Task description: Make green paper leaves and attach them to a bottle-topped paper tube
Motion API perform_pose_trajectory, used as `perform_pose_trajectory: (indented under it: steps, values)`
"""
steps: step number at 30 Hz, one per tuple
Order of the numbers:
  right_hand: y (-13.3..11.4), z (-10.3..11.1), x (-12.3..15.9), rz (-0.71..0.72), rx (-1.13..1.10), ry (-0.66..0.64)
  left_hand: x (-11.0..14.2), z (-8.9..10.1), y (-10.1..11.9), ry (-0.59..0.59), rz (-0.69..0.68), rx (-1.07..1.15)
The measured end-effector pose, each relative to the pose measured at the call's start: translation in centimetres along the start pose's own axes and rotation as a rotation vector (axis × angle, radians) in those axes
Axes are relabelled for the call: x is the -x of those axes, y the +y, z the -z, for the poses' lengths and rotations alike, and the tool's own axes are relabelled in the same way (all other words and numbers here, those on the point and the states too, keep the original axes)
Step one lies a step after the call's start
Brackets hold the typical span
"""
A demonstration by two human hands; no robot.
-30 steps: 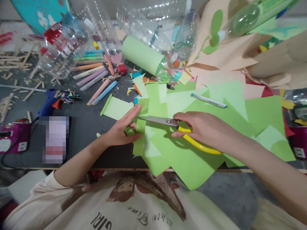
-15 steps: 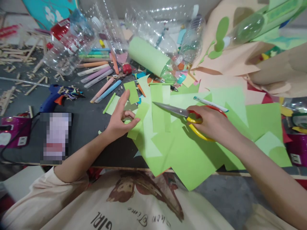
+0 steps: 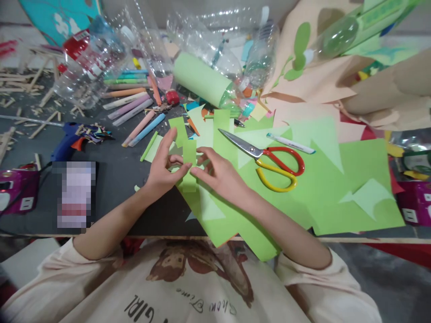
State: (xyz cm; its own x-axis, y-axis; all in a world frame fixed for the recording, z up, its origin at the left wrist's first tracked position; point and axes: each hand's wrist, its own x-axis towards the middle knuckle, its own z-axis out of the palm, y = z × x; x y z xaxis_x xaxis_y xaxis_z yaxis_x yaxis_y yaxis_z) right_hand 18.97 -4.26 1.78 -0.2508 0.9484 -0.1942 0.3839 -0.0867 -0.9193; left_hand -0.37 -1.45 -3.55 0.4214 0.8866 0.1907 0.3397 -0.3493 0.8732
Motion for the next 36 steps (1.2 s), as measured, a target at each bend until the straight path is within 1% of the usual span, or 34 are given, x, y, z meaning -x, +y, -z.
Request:
perform_pose_trajectory:
  steps: [1, 3, 5, 7, 9, 13, 14, 16, 19, 23, 29, 33, 36]
  values:
    - [0.3, -1.0, -0.6, -0.010, -0.110, 0.000, 0.0, 0.0, 0.0, 0.003, 0.002, 0.005]
    - [1.1, -2.1, -1.3, -0.047, -0.320, -0.027, 0.1, -0.1, 0.0, 0.005, 0.014, 0.010]
    - [1.7, -2.3, -1.5, -0.067, -0.441, -0.075, 0.1, -0.2, 0.1, -0.001, 0.040, 0.009]
    - [2.0, -2.0, -1.5, -0.070, -0.476, -0.071, 0.2, -0.1, 0.3, -0.023, 0.075, 0.004]
    - [2.2, -1.7, -1.4, -0.047, -0.471, 0.029, 0.0, 0.1, 0.6, -0.017, 0.090, -0.016]
    - [2.4, -1.4, -1.7, 0.024, -0.451, 0.324, -0.6, 1.3, 0.5, 0.077, 0.079, -0.156]
    - [2.5, -1.3, -1.8, 0.024, -0.452, 0.377, -0.8, 1.6, 0.3, 0.068, 0.082, -0.197]
    - [2.8, -1.3, -2.0, 0.008, -0.463, 0.436, -1.2, 2.0, -0.3, 0.020, 0.075, -0.278]
    - [3.1, -1.3, -2.1, -0.011, -0.479, 0.426, -1.3, 1.8, -0.8, -0.080, 0.084, -0.373]
    - [3.2, -1.4, -2.1, 0.001, -0.468, 0.394, -1.1, 1.4, -0.4, -0.193, 0.089, -0.396]
    - [3.0, -1.2, -2.1, -0.031, -0.435, 0.340, -1.0, 1.5, 0.1, -0.208, 0.079, -0.387]
    - [2.9, -1.0, -2.0, 0.006, -0.377, 0.348, -1.0, 1.3, -0.3, -0.239, 0.072, -0.411]
    - [2.9, -1.0, -1.9, 0.013, -0.359, 0.343, -0.9, 1.1, -0.4, -0.213, 0.078, -0.428]
